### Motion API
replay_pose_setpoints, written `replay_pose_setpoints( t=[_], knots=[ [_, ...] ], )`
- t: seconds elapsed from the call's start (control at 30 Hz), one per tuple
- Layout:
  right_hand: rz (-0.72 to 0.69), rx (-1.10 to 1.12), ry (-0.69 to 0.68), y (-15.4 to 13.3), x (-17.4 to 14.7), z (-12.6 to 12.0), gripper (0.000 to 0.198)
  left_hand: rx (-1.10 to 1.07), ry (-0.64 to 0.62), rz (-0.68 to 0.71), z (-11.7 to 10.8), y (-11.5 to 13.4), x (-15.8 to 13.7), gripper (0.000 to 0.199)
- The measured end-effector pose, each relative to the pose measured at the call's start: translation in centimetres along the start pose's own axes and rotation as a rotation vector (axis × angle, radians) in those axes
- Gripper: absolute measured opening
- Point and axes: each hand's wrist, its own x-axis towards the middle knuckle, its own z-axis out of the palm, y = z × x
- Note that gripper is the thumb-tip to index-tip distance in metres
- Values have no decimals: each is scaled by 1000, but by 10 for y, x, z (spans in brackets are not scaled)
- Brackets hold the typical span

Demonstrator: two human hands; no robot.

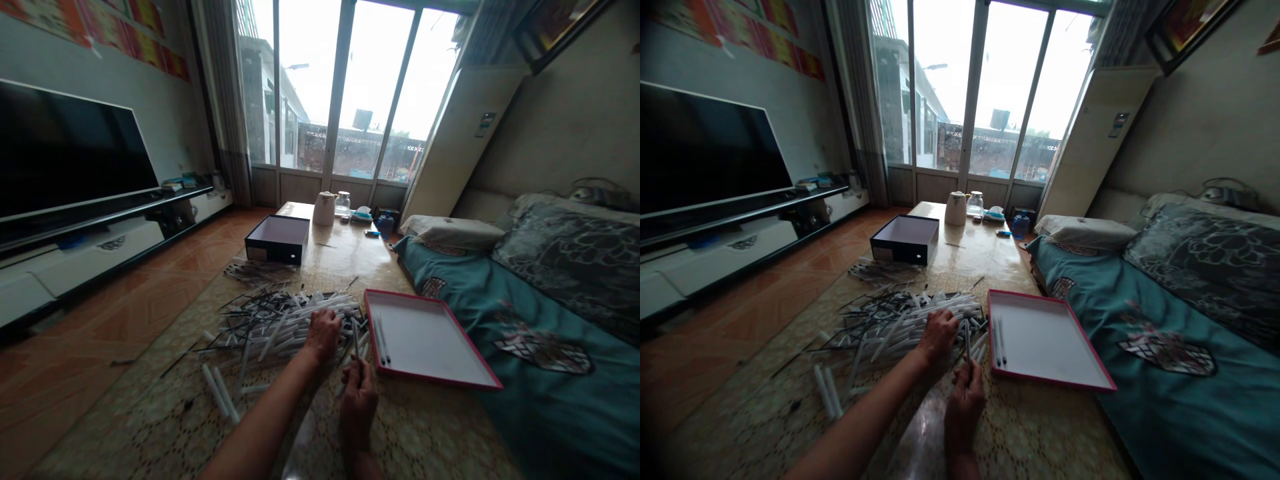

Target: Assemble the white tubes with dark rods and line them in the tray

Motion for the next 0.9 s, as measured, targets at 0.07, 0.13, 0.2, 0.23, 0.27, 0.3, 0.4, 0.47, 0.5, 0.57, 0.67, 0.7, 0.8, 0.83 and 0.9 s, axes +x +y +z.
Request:
replay_pose_setpoints(
  t=[0.07, 0.13, 0.2, 0.23, 0.27, 0.3, 0.4, 0.47, 0.5, 0.57, 0.67, 0.7, 0.8, 0.83, 0.9],
  knots=[
    [-14, -8, 1, -1, -1, 0, 43, -48, 29, 12, -6, 0, -3, 15],
    [-40, -14, -13, -2, -3, 0, 42, -93, 61, 16, -15, -1, -11, 18],
    [-90, -19, -41, -4, -5, 0, 42, -163, 113, -10, -26, -4, -26, 22],
    [-129, -22, -63, -5, -6, 0, 41, -217, 147, -41, -32, -6, -36, 22],
    [-179, -28, -89, -7, -8, 0, 39, -350, 201, -106, -38, -9, -47, 21],
    [-239, -39, -117, -8, -9, 0, 36, -497, 235, -185, -44, -13, -58, 21],
    [-421, -90, -211, -12, -12, -1, 26, -824, 302, -417, -60, -24, -91, 21],
    [-505, -134, -270, -15, -13, -2, 24, -930, 368, -513, -67, -30, -108, 23],
    [-532, -157, -295, -17, -14, -2, 23, -970, 397, -549, -70, -32, -114, 24],
    [-573, -203, -340, -20, -15, -2, 21, -1045, 426, -611, -73, -34, -121, 26],
    [-615, -259, -382, -24, -16, -3, 19, -1169, 436, -665, -75, -34, -124, 31],
    [-626, -272, -387, -25, -17, -2, 19, -1203, 439, -670, -75, -34, -124, 32],
    [-648, -297, -382, -25, -18, -2, 20, -1257, 441, -668, -74, -34, -123, 31],
    [-656, -303, -381, -26, -18, -2, 20, -1256, 430, -666, -73, -35, -123, 31],
    [-672, -315, -385, -26, -18, -2, 19, -1232, 400, -661, -71, -38, -123, 31]
  ],
)
